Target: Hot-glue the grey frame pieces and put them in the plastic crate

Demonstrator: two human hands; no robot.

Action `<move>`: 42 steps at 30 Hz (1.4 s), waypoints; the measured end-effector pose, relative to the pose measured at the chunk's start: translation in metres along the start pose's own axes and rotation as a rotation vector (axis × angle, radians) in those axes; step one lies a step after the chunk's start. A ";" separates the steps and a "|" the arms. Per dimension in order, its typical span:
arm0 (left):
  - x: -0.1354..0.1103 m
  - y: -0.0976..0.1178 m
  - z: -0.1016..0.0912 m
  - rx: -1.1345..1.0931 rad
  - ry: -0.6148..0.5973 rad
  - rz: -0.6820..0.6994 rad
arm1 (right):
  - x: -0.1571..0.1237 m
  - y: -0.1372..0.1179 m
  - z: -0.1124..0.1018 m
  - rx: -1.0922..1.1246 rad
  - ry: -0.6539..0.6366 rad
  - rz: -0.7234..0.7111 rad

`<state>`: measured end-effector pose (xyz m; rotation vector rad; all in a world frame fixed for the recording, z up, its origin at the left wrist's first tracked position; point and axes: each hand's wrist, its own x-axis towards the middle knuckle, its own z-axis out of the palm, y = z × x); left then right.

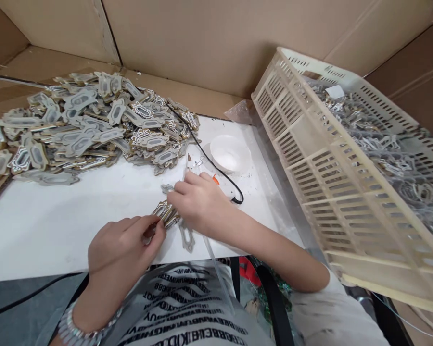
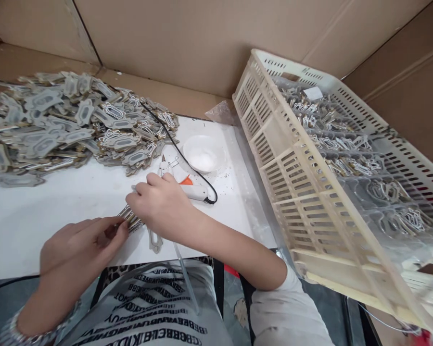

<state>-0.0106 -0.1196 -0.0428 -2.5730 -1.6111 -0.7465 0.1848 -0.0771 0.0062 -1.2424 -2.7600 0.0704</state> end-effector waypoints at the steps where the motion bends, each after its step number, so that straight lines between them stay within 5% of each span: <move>1: 0.000 0.000 -0.001 -0.006 -0.007 -0.006 | -0.006 -0.003 0.002 0.018 0.019 -0.022; 9: 0.002 0.005 -0.004 -0.046 -0.049 -0.037 | -0.027 -0.016 0.031 -0.003 0.155 -0.042; 17: 0.001 0.000 -0.003 -0.034 -0.019 -0.032 | -0.037 -0.016 0.037 -0.087 0.370 -0.081; 21: 0.003 -0.009 -0.002 -0.003 0.057 0.038 | -0.043 -0.016 0.036 -0.092 0.356 -0.070; 27: 0.012 -0.020 0.000 0.012 0.005 0.171 | -0.048 -0.014 0.032 -0.100 0.321 -0.044; 38: 0.021 -0.012 0.002 0.076 -0.040 -0.038 | -0.080 -0.021 0.025 0.056 0.327 0.078; 42: 0.024 -0.012 0.000 0.056 -0.065 0.000 | -0.091 -0.019 0.021 0.150 0.369 0.188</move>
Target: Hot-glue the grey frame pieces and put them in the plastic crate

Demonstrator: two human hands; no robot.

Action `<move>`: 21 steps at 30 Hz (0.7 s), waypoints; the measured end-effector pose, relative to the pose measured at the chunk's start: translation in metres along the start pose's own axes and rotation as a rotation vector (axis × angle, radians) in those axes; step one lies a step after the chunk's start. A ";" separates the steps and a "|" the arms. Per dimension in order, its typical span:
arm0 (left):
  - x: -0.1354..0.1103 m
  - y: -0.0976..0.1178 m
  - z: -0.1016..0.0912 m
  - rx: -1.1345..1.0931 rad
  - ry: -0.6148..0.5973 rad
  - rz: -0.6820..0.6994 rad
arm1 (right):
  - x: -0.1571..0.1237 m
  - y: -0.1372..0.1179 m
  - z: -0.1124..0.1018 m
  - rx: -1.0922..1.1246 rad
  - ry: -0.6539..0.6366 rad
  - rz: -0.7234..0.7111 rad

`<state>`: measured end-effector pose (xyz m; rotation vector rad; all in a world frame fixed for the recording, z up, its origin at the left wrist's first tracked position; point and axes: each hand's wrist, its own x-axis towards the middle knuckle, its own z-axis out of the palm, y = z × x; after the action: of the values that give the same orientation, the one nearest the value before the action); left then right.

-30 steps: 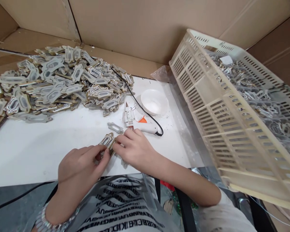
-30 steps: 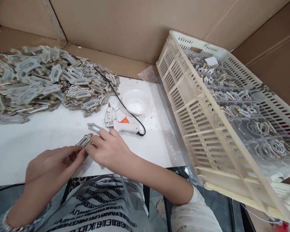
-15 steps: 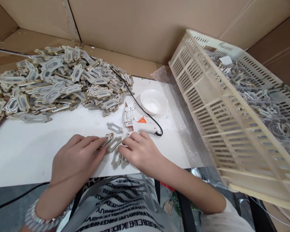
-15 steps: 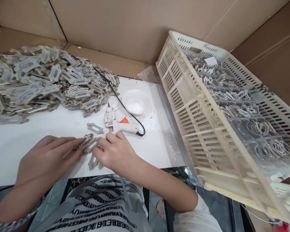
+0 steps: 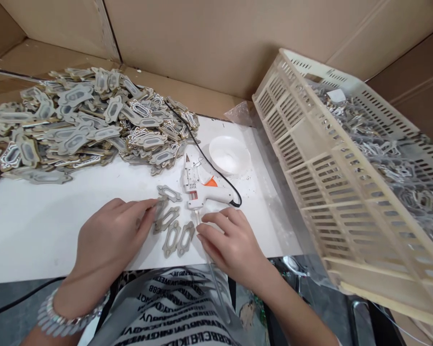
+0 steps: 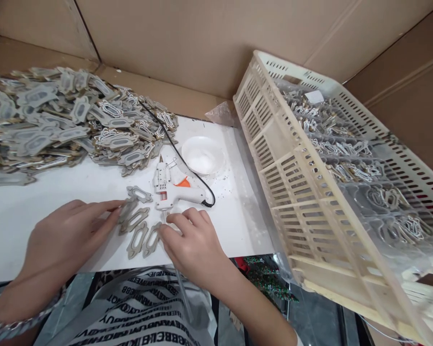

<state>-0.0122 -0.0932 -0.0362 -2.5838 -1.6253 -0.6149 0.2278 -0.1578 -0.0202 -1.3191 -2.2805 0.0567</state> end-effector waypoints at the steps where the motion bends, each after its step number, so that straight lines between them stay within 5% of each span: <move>1: 0.001 0.000 0.000 -0.004 0.007 0.023 | -0.002 0.001 -0.001 0.009 0.016 0.027; 10: 0.008 0.004 0.017 -0.040 -0.028 0.288 | -0.023 0.018 0.001 0.000 0.158 0.185; 21: -0.010 0.007 0.009 -0.184 0.136 0.264 | -0.057 0.031 0.022 -0.061 0.476 0.339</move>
<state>-0.0069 -0.1028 -0.0461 -2.7467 -1.2131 -0.9322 0.2658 -0.1841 -0.0710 -1.5457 -1.6628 -0.1932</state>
